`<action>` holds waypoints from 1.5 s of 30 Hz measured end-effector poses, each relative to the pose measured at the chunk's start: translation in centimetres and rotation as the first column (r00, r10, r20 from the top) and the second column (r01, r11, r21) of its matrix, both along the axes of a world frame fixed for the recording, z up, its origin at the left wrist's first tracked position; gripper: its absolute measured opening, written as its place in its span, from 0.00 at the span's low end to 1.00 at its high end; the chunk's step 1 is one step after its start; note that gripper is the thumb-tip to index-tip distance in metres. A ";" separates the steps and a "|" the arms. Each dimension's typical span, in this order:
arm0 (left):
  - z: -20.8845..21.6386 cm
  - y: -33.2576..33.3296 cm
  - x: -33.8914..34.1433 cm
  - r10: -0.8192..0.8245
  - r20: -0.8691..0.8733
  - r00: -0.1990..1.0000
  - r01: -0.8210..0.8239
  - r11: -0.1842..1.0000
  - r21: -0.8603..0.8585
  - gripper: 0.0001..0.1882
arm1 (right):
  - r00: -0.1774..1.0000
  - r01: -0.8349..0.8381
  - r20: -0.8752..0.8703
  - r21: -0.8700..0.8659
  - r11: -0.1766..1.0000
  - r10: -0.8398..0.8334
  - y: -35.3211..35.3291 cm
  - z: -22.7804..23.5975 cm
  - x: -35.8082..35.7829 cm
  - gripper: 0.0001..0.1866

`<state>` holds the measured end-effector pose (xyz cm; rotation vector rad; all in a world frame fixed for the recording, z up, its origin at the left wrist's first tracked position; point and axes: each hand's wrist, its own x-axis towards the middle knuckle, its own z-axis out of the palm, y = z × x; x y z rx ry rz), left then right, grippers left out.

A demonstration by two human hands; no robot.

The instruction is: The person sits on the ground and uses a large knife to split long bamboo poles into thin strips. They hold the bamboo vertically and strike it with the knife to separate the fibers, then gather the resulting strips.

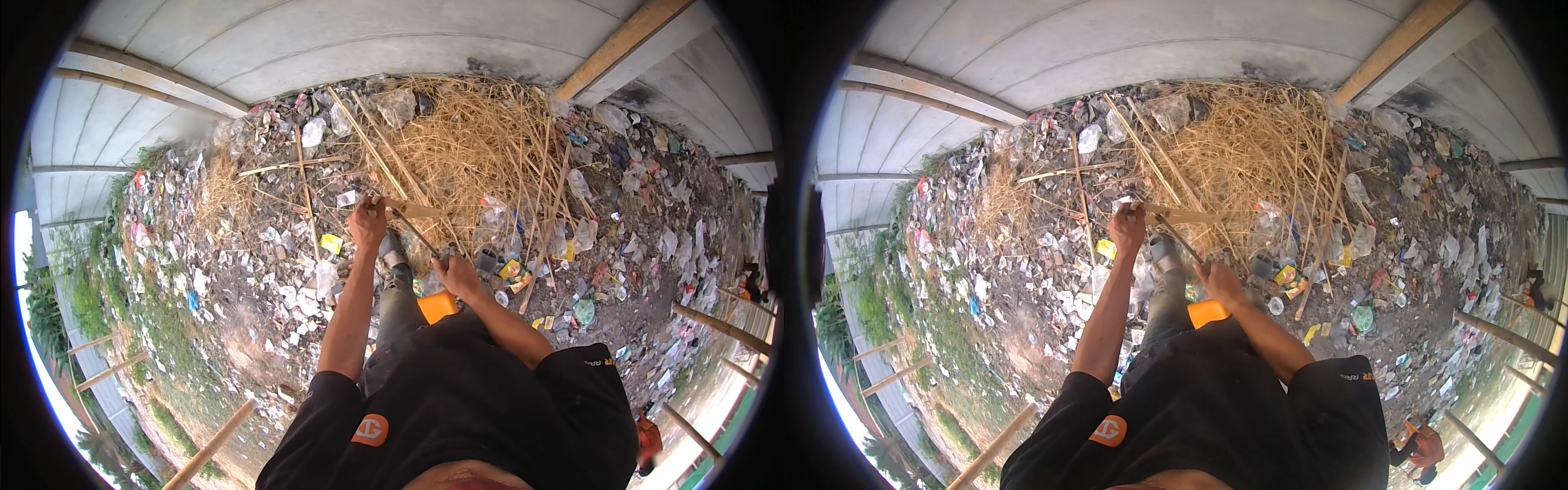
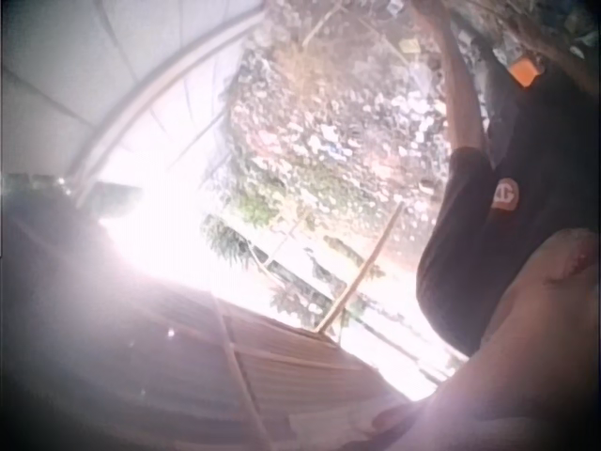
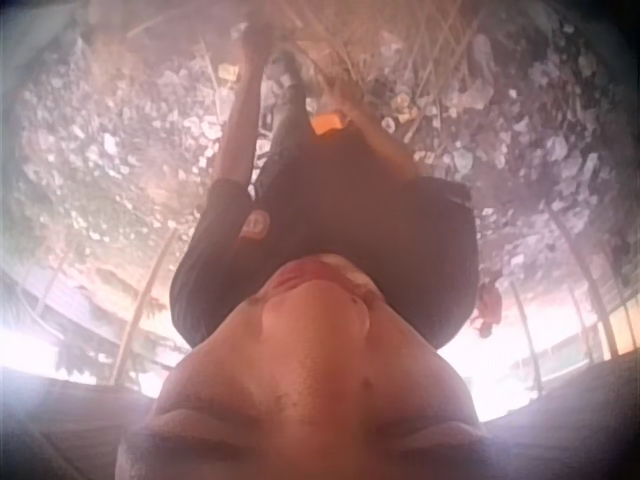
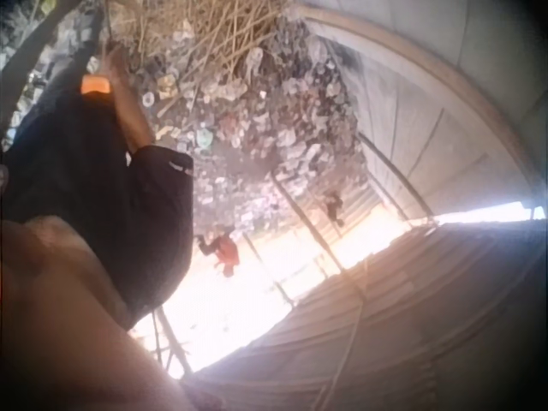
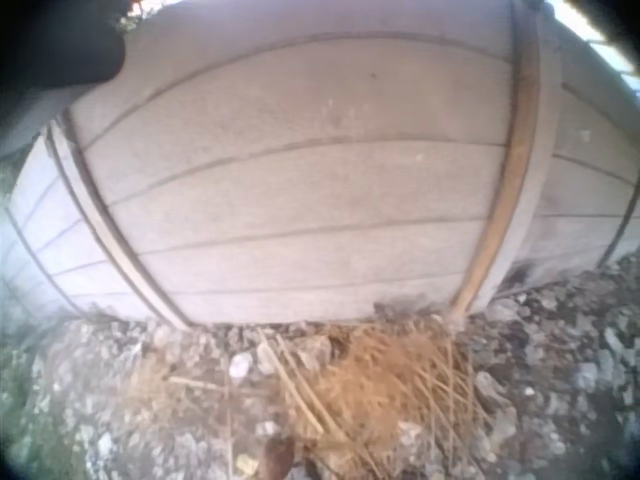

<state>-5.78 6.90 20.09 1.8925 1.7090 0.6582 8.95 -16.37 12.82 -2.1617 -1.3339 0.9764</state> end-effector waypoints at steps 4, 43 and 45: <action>-2.2 -0.3 0.7 0.086 0.027 0.996 -0.089 0.990 0.107 0.17 | 0.999 -0.024 0.040 -0.056 0.998 0.026 0.6 5.1 0.9 0.34; -8.2 11.4 -10.9 0.053 0.256 0.965 -0.049 0.999 -0.024 0.19 | 0.665 0.130 -0.664 -0.349 0.928 -0.343 6.2 -23.4 -2.1 0.39; -9.2 13.1 -10.9 0.087 0.355 0.931 -0.073 0.996 -0.053 0.19 | 0.891 0.170 -0.370 -0.268 0.948 -0.265 7.0 -23.8 -3.1 0.39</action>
